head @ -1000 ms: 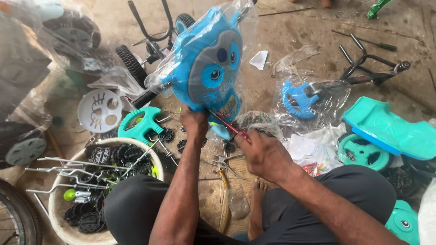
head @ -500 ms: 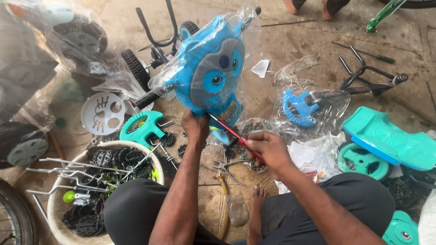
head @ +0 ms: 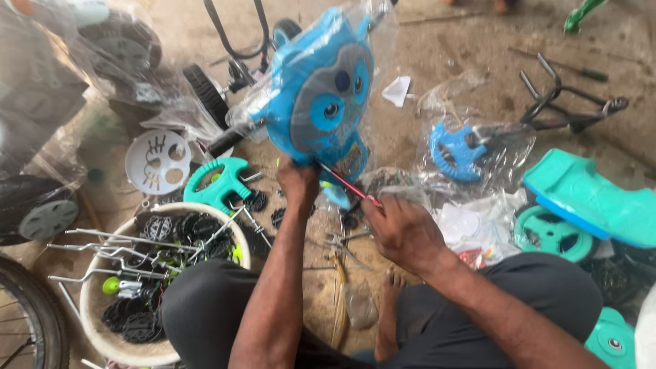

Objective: The person assembles a blue children's tricycle by attaching the handlebars and tightening the front panel with a screwdriver. They work on the frame, wheels, and plastic body parts while sitting on the floor.

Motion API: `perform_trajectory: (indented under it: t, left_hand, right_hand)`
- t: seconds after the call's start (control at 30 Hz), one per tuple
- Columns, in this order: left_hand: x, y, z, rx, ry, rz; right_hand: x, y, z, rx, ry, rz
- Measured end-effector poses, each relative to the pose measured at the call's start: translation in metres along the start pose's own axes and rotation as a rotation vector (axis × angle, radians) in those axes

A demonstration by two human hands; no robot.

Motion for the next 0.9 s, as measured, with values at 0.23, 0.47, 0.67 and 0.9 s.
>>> perform_trajectory:
  t: [0.23,0.47,0.67,0.9]
  left_hand:
    - [-0.003,-0.01,0.011,0.005,0.007,-0.125]
    - [-0.003,-0.014,0.01,-0.094,-0.031,-0.166]
    - [-0.005,-0.019,0.009,-0.113,0.048,-0.24]
    - [-0.014,-0.02,0.013,0.055,-0.019,-0.059]
  right_hand:
    - [0.014,-0.039,-0.005,0.881,-0.032,0.909]
    - [0.015,-0.035,-0.002,0.866,0.095,0.951]
    - [-0.006,-0.029,0.006,0.415,-0.072,0.321]
    - [0.046,-0.046,-0.016,1.078,0.251,1.244]
Point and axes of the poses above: each hand's wrist, its own z-axis towards the middle knuckle, its own x-axis out of the palm, y = z × x, the point moved 5 cm from there along z, towards the middle knuckle, and after that the axes turned 2 degrees about -x, right-handed, at the moved point
